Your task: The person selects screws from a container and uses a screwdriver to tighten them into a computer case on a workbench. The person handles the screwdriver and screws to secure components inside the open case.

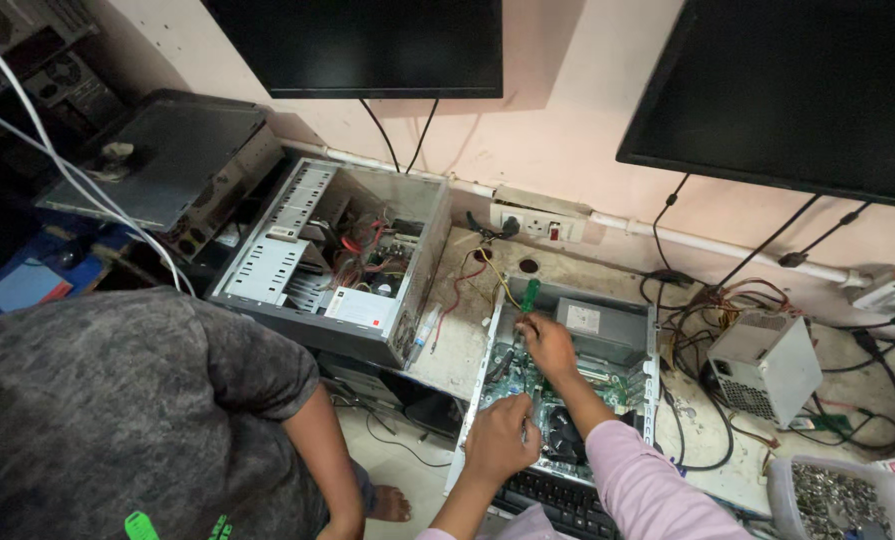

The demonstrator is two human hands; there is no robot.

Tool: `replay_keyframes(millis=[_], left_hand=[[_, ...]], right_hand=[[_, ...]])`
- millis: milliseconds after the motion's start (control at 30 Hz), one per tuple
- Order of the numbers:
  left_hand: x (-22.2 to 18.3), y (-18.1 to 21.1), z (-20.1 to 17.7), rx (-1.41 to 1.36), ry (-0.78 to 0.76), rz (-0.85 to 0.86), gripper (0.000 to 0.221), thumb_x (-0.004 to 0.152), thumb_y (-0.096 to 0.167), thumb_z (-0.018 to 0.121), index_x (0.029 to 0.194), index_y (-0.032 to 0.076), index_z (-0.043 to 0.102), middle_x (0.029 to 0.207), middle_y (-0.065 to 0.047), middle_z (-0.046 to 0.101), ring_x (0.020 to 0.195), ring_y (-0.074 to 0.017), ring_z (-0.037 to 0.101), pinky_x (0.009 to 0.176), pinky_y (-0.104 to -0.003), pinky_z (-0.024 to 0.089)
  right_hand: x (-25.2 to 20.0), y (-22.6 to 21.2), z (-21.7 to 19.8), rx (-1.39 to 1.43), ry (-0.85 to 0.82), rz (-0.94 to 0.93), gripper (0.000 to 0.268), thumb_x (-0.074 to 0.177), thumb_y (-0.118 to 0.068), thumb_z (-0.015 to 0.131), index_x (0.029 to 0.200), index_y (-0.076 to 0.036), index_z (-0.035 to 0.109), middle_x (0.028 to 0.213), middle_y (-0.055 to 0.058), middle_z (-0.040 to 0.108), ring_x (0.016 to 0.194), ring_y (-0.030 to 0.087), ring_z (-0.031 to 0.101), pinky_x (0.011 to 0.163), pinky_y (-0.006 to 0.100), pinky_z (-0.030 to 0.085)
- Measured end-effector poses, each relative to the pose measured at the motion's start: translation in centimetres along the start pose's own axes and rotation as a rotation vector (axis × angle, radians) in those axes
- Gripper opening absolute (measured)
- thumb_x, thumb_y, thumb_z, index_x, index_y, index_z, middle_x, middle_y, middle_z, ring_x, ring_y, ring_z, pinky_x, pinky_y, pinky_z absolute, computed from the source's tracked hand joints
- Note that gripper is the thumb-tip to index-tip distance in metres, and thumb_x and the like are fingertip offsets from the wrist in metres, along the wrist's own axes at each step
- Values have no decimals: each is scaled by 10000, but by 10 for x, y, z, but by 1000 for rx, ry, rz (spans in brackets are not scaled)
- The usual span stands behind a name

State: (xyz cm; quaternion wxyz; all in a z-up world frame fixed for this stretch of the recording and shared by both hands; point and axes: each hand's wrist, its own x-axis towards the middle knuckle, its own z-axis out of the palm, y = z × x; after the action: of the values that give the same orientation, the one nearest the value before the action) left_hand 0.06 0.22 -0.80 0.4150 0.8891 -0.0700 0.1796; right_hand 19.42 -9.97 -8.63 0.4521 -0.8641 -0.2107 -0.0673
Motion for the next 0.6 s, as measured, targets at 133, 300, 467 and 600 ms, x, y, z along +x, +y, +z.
replay_keyframes(millis=[133,300,467,600], left_hand=[[1,3,-1,3,-20,-27,123,781,62,636,831,36,527,770,-165,619,755,-391,650,659,-510,516],[2,4,-1,-3,1,-10,120,775,50,635,838,34,534,785,-165,623,763,-389,655,657,-507,519],[1,3,-1,1,4,3,111,785,45,627,848,37,536,794,-160,628,770,-382,660,663,-501,522],[3,3,0,6,4,13,115,780,46,628,849,38,536,780,-160,625,766,-381,658,661,-497,524]], right_hand=[[-5,-5,-7,39,-15,20,199,919,-190,663,1056,-62,731,931,160,755,822,337,738,736,409,564],[-5,-6,-6,56,-16,27,212,934,-231,671,1052,-66,731,923,158,755,821,328,744,740,405,566],[-4,-6,-2,-3,-37,30,229,931,-266,676,1049,-84,749,887,173,741,810,364,730,717,434,561],[-5,-7,-2,0,-54,87,231,919,-269,665,1066,-110,748,852,170,734,788,367,729,702,445,561]])
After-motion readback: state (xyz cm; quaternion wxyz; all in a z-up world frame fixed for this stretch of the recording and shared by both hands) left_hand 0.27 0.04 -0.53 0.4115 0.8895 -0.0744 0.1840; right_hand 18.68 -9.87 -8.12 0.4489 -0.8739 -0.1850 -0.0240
